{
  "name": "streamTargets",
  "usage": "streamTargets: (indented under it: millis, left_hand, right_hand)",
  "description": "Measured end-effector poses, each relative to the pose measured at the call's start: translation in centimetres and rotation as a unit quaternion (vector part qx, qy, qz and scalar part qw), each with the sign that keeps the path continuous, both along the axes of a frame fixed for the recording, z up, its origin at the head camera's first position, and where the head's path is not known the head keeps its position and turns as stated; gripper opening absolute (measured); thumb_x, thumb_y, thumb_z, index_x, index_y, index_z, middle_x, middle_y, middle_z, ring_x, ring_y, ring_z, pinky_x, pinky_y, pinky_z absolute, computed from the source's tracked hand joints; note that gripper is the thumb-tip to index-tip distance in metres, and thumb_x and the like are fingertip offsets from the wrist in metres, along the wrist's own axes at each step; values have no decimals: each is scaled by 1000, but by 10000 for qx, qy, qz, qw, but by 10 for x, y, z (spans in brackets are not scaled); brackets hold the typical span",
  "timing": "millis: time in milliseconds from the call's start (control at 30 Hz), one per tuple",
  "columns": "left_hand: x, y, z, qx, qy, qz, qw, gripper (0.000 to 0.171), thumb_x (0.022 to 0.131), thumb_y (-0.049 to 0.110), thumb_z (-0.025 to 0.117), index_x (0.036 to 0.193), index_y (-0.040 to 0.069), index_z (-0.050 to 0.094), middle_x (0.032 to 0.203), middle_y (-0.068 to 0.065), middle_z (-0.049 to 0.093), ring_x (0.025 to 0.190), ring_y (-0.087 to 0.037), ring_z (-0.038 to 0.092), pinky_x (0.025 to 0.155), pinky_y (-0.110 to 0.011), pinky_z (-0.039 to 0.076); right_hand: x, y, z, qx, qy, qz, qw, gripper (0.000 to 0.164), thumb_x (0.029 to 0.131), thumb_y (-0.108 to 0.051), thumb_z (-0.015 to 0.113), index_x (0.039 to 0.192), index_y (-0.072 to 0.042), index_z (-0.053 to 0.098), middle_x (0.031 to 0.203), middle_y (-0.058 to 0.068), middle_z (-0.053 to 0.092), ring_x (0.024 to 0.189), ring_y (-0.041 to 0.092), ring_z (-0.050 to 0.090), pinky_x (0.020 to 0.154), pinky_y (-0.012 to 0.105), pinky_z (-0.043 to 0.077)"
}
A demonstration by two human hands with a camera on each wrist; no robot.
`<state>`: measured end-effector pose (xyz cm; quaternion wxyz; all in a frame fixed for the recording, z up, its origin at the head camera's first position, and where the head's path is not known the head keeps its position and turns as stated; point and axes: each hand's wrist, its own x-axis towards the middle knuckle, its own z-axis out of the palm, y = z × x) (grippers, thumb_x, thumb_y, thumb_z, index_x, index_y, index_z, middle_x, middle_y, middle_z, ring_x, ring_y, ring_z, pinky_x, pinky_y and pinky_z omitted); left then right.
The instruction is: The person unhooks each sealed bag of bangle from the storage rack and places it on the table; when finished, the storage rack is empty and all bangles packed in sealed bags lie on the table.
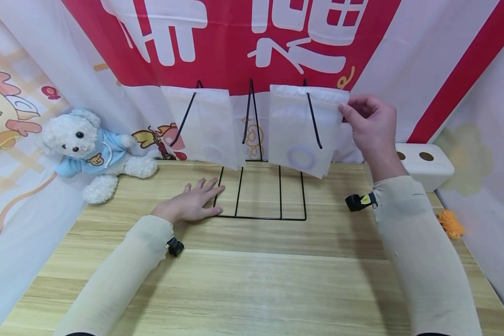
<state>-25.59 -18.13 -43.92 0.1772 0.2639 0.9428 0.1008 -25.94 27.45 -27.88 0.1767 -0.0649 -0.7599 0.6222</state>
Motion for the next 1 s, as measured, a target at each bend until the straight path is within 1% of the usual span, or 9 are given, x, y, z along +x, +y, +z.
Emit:
streamTargets:
  millis: [100,167,300,467,567,667,733,900,1000]
  left_hand:
    - [0,0,-1,-38,9,1,10000,83,107,65,51,174,24,23,183,-15,8,168,-50,3,128,-81,3]
    - [1,2,2,-143,10,26,9999,82,108,61,52,174,24,22,183,-14,8,168,-49,2,128,-80,3]
    - [0,2,0,-216,59,24,9997,81,108,61,52,175,24,22,183,-14,8,168,-49,3,128,-80,4]
    - [1,3,2,-214,59,37,9997,82,108,63,52,174,24,23,183,-13,9,168,-49,4,129,-80,5]
    - [1,3,3,-218,61,33,9997,82,108,63,52,174,25,23,183,-13,9,168,-48,4,129,-80,6]
    - [1,3,2,-207,60,32,9998,82,108,63,52,174,25,23,183,-13,9,168,-48,4,129,-80,6]
    - [1,3,3,-203,52,36,9998,82,108,63,52,174,25,23,183,-13,9,168,-48,4,129,-80,6]
    - [1,3,3,-207,55,31,9998,82,108,62,52,174,24,23,183,-14,9,168,-49,4,128,-80,6]
    - [1,2,3,-198,42,32,9998,82,108,62,52,174,24,22,183,-14,9,168,-49,4,128,-80,5]
  right_hand:
    - [1,0,1,1,-37,-49,10000,57,85,-50,82,135,-23,76,128,-8,76,112,7,73,114,28,53]
    - [2,1,1,-35,-42,-83,10000,57,85,-50,82,135,-23,76,129,-7,76,112,8,74,114,29,53]
    - [4,3,2,-200,-33,-152,9997,59,84,-50,83,136,-24,76,131,-7,76,114,10,75,115,30,52]
    - [8,5,3,-277,-9,-194,9994,61,82,-52,85,135,-24,76,131,-7,77,115,10,75,117,33,50]
    - [10,6,3,-306,82,-128,9994,58,83,-49,86,134,-22,77,127,-8,77,112,8,75,112,28,54]
    - [11,6,3,-391,235,-23,9990,51,86,-42,88,131,-18,79,119,-8,77,106,7,75,100,19,59]
    - [12,7,2,-348,279,-1,9990,50,87,-41,88,130,-17,79,116,-9,77,104,7,74,96,16,59]
    - [14,8,2,-100,203,-106,9997,57,83,-49,87,131,-20,79,119,-11,77,107,7,72,106,20,57]
    - [15,9,3,-102,242,-105,9996,56,83,-47,87,130,-19,79,115,-11,78,104,7,72,101,18,58]
